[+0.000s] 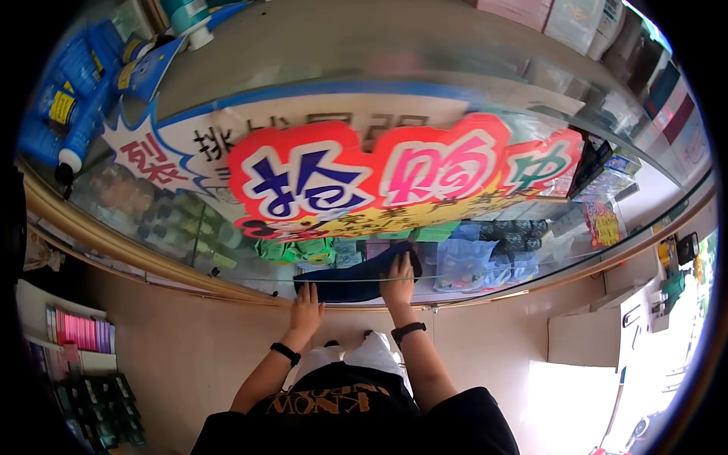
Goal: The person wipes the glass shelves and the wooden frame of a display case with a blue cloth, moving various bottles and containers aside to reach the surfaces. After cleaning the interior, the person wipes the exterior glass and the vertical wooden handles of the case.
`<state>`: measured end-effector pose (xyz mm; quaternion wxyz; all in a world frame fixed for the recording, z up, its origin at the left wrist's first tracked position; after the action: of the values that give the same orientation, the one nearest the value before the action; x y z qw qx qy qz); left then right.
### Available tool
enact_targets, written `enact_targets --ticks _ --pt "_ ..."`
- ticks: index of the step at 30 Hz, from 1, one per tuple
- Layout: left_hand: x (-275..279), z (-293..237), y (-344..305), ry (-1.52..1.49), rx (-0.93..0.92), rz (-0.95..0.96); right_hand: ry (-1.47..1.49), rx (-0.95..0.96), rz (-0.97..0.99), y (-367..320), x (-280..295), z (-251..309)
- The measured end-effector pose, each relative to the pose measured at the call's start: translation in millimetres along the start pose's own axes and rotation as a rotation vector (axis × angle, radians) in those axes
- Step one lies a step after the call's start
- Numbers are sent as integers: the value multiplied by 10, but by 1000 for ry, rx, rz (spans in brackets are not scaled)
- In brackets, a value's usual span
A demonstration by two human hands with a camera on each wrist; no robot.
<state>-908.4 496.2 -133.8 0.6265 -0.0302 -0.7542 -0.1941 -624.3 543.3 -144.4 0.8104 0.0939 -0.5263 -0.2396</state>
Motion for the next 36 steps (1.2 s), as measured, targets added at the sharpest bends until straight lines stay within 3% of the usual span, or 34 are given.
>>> enact_targets --ticks 1,3,5,6,9,13,15,17,18,19,21,23,24,25,27,28,30,31,33,36 --pt "14 101 -12 57 64 -30 4 8 7 -61 -32 80" --pt "-68 355 -104 113 131 -58 87 288 61 -207 8 466" --pt "-328 644 -182 406 65 -193 129 263 188 -289 69 714" --pt "-156 633 -150 240 129 -151 127 276 187 -351 72 756" --pt "211 536 14 190 113 -154 148 271 148 -474 190 739" --pt "46 358 64 -2 40 23 240 61 176 -482 321 234" --pt "132 -33 112 -173 -117 -5 446 -45 108 -458 269 -230" --pt "434 -475 216 -280 -230 -87 592 -339 11 -412 502 -523" --pt "742 -714 296 -328 -290 -161 744 -316 -132 -410 538 -708" --pt "1089 -937 378 -376 -349 -235 744 -312 -138 -364 681 -703" --pt "1623 -1285 438 -476 -503 -321 1457 -961 -250 -426 881 -777" --pt "2144 -1566 429 -527 -656 -390 1679 -699 -214 -230 971 -761" --pt "2373 -1665 404 -493 -729 -438 2307 -732 -47 -142 1013 -626" --pt "2535 -1721 401 -486 -724 -446 2309 -726 -34 -44 1155 -477" --pt "2821 -1838 301 -384 -836 -578 2279 -314 160 218 1541 61" --pt "2906 -1812 270 -371 -835 -611 2280 -313 174 282 1452 148" --pt "3019 -1687 201 -342 -808 -632 1835 -426 -100 415 1250 206" --pt "3077 -1601 161 -321 -791 -648 1841 -421 -89 448 1263 347" --pt "3132 -1387 87 -275 -747 -617 2383 -446 249 482 1527 1044" --pt "3188 -947 -26 -260 -549 -571 2522 -403 399 428 1293 1592"
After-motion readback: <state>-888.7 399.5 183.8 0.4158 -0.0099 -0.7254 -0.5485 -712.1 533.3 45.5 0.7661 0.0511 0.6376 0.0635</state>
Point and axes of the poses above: each hand's wrist, its own y-axis towards the middle knuckle, its own x-axis out of the back of the hand, z = x × y, the point moved 6 cm from there along y, towards the middle knuckle, and after that the axes turned 9 degrees about -z, right-handed, at the moved point
